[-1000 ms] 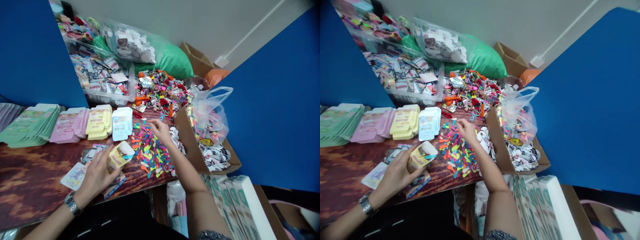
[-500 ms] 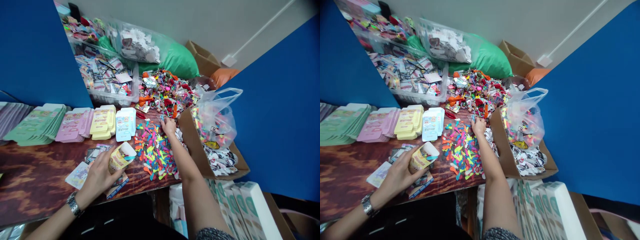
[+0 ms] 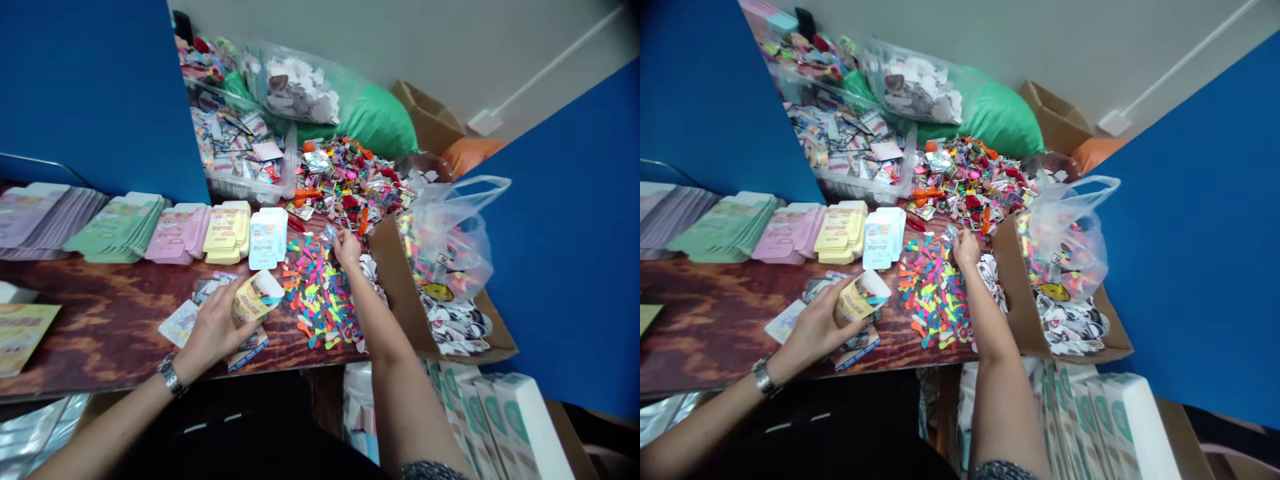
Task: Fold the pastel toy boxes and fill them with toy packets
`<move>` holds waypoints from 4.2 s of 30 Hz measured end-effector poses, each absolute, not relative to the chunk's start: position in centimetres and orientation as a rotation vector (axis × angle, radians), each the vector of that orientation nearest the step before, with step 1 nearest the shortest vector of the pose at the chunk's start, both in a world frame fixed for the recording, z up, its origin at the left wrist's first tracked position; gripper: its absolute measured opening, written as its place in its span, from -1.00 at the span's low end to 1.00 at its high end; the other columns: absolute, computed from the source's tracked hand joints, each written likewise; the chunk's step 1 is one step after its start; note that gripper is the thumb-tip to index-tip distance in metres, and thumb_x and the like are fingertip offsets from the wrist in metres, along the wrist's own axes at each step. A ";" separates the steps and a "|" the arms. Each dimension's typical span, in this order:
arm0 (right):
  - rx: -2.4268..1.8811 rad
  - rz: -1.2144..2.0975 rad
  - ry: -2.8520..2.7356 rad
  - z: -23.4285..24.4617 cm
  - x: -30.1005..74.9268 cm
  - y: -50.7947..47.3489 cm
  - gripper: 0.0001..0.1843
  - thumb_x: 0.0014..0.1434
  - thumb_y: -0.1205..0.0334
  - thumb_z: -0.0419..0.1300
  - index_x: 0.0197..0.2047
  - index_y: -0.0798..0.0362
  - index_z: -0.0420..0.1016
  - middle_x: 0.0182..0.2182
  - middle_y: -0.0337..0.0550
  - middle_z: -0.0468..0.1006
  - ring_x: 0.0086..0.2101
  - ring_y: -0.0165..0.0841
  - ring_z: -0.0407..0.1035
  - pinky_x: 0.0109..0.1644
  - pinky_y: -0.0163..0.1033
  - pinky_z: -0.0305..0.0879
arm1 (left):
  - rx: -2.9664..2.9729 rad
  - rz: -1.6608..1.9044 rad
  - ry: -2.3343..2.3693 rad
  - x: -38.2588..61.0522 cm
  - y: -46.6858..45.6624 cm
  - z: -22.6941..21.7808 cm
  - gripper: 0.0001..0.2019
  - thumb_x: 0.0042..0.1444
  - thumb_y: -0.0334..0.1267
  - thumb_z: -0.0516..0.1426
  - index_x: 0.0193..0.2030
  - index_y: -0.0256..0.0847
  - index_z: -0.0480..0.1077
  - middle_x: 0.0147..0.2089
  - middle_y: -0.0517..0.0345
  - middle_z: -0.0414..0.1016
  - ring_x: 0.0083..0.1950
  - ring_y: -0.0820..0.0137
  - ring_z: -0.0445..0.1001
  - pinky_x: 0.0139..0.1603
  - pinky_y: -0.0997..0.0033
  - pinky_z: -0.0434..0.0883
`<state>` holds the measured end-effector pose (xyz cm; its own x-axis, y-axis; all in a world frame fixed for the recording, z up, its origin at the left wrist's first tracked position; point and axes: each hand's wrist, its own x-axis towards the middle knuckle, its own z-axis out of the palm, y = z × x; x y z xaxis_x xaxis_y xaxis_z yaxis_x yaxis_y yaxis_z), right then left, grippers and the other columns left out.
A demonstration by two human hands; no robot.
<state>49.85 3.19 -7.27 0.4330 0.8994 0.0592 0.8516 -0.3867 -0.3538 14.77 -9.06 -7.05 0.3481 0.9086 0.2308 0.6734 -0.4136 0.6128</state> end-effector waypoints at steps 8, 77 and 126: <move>-1.342 0.656 -1.942 0.8 42.1 -3.7 -0.85 0.30 0.16 0.17 -0.10 0.01 0.42 -0.27 -0.20 0.53 -0.34 -0.41 0.41 -0.24 -0.31 0.32 | 2.144 0.722 1.508 14.0 -8.6 -6.3 -0.23 0.06 -0.04 0.25 0.36 -0.25 0.11 0.12 -0.12 0.41 0.12 0.08 0.43 0.14 0.11 0.40; -0.916 0.205 -2.460 3.0 34.1 -5.6 -0.75 0.33 0.43 0.04 -0.06 0.04 0.50 -0.23 -0.11 0.60 -0.20 -0.33 0.48 -0.08 -0.25 0.41 | 1.768 0.883 1.360 13.6 -11.0 -5.9 -0.28 -0.01 -0.08 0.29 0.28 -0.22 0.18 0.15 -0.08 0.45 0.14 0.15 0.47 0.16 0.12 0.43; -0.934 0.317 -2.407 1.4 33.1 -8.7 -0.64 0.34 0.18 0.13 0.14 0.09 0.47 0.26 0.20 0.32 0.21 -0.16 0.32 0.23 -0.03 0.37 | 2.120 1.126 1.236 12.1 -11.0 -4.7 -0.15 0.15 -0.23 0.23 0.47 -0.06 -0.16 0.23 -0.11 0.31 0.16 0.21 0.40 0.12 0.22 0.42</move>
<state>33.12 -8.74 1.41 -0.6181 0.6800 0.3945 0.5548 0.7328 -0.3939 12.07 -10.97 -4.69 0.2699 0.8626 0.4279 0.5063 -0.5051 0.6990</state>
